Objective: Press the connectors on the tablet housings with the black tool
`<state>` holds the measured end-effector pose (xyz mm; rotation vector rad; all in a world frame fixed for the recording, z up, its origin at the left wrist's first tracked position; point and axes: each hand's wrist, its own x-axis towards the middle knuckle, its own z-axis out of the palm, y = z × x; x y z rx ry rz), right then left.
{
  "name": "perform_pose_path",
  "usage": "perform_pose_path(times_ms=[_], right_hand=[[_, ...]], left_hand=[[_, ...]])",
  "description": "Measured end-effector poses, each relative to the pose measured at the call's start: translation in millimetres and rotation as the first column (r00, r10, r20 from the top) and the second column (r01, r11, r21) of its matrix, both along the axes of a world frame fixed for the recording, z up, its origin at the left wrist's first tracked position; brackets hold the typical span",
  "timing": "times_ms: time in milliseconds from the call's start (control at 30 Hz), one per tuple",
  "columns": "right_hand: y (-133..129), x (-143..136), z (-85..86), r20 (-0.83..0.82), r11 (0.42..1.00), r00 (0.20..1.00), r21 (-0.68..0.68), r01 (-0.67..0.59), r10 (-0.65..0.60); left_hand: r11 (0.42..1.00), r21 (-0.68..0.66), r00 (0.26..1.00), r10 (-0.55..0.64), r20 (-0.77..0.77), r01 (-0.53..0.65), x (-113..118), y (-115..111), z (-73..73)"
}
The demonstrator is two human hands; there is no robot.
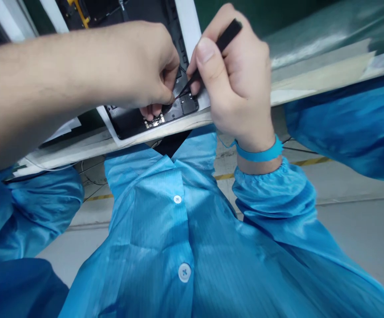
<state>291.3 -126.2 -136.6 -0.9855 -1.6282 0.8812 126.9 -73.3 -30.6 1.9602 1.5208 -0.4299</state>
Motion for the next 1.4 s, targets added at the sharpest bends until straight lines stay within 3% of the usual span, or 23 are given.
perform_pose_path(times_ms=[67, 167, 267, 433, 567, 733, 867, 967, 1133, 1200, 1400], right_hand=[[0, 0, 3.1, 0.034, 0.999, 0.999, 0.034, 0.031, -0.032], [-1, 1, 7.2, 0.114, 0.994, 0.990, 0.090, 0.068, -0.078], [-1, 1, 7.1, 0.185, 0.989, 0.978, 0.129, 0.073, -0.097], [-1, 3, 2.6, 0.215, 0.983, 0.971, 0.167, 0.070, -0.106], [-3, 8, 8.8, 0.352, 0.990, 0.932, 0.135, 0.043, -0.088], [-7, 12, 13.9, 0.366, 0.988, 0.926, 0.148, 0.035, -0.088], [-7, 14, 7.8, 0.334, 0.998, 0.942, 0.065, 0.017, -0.038], [-7, 15, 2.9, 0.312, 0.999, 0.950, 0.015, -0.030, 0.024], [-6, 16, 1.4, 0.319, 0.998, 0.948, 0.041, -0.038, 0.023], [-6, 16, 1.8, 0.319, 0.998, 0.948, 0.043, -0.035, 0.020], [-7, 15, 1.9, 0.318, 0.997, 0.948, 0.067, -0.036, 0.013]], left_hand=[[0.987, 0.062, 0.988, -0.144, -0.052, 0.147, -2, -9, 2.6], [0.963, 0.216, 0.986, -0.164, 0.002, 0.160, -13, -31, -3.1], [0.923, 0.347, 0.969, -0.217, 0.118, 0.165, -28, -59, -20.1], [0.790, 0.582, 0.951, -0.296, 0.087, 0.192, -46, -89, -50.5], [0.720, 0.671, 0.916, -0.370, 0.153, 0.179, -56, -86, -61.4], [0.758, 0.626, 0.889, -0.401, 0.221, 0.186, -61, -72, -56.8], [0.752, 0.614, 0.874, -0.442, 0.199, 0.241, -62, -67, -50.6], [0.696, 0.654, 0.861, -0.492, 0.133, 0.297, -65, -67, -52.2], [0.601, 0.715, 0.845, -0.535, 0.025, 0.359, -71, -68, -60.7], [0.613, 0.710, 0.848, -0.528, 0.041, 0.347, -72, -68, -62.7], [0.735, 0.624, 0.871, -0.460, 0.173, 0.265, -72, -67, -62.9]])
